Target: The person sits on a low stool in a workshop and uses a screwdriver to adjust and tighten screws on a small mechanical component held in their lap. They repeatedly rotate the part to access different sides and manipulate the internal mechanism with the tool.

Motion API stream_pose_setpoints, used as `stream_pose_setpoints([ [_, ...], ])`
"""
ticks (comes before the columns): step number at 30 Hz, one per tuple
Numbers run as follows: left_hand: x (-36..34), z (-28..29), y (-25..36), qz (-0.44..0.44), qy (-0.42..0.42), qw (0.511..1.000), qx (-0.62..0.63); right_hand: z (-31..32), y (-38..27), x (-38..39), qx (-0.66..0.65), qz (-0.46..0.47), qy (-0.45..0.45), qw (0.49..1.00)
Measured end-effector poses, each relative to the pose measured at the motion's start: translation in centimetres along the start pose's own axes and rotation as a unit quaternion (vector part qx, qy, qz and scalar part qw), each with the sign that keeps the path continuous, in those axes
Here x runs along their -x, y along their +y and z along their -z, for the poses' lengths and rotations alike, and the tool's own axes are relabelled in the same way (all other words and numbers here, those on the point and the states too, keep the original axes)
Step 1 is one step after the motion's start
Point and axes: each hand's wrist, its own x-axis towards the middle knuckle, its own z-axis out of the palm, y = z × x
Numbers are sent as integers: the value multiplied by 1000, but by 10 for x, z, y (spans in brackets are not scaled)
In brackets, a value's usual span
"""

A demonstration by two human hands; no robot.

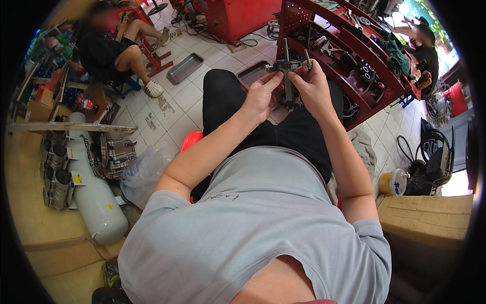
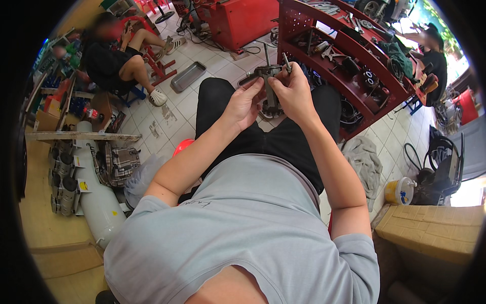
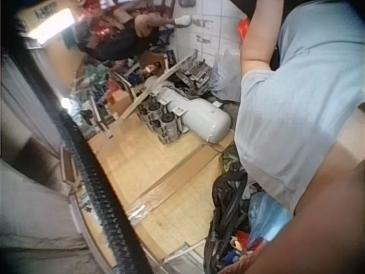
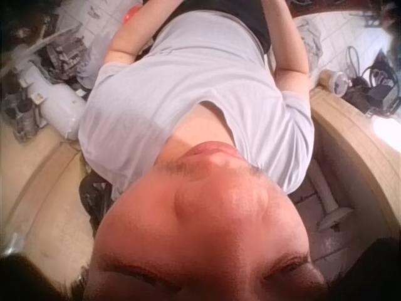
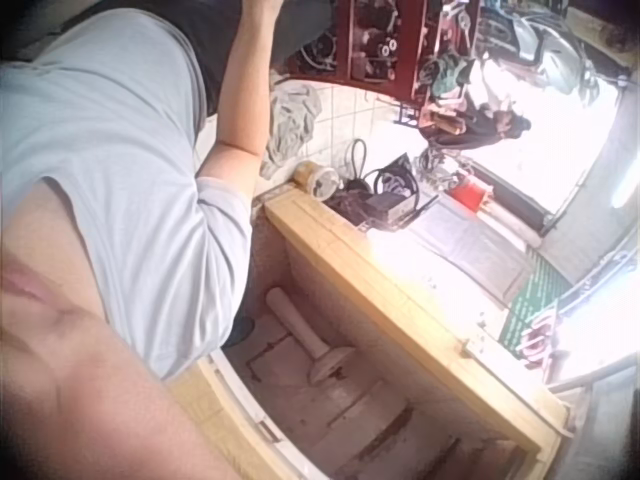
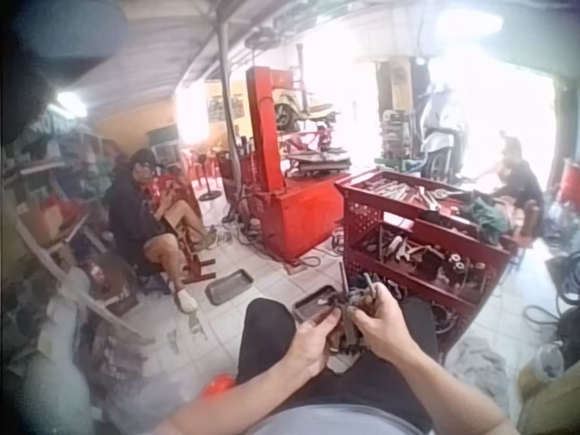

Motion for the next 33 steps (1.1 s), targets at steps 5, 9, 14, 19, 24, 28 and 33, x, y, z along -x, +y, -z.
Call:
stream_pose_setpoints([
  [5, -6, 5, -4, 12, -35, 998, 48, -1, -7, 1, 28, -9, -15, 999],
  [9, -5, 7, -1, 19, -79, 995, 61, -1, -5, 1, 54, -2, -10, 998],
  [14, -1, 1, 1, 19, -87, 995, 53, -2, -6, 2, 66, 8, -9, 998],
  [19, 4, -4, 6, 0, -100, 994, 51, -4, -2, 2, 55, 13, 0, 998],
  [24, 6, -7, 6, 4, -76, 996, 54, -6, 4, 2, 62, 22, 15, 998],
  [28, 4, -2, -1, -5, -83, 995, 55, -8, 2, 3, -105, -100, 32, 989],
  [33, 2, -2, -3, -25, -85, 994, 58, -7, 4, 5, -226, -156, 38, 961],
])
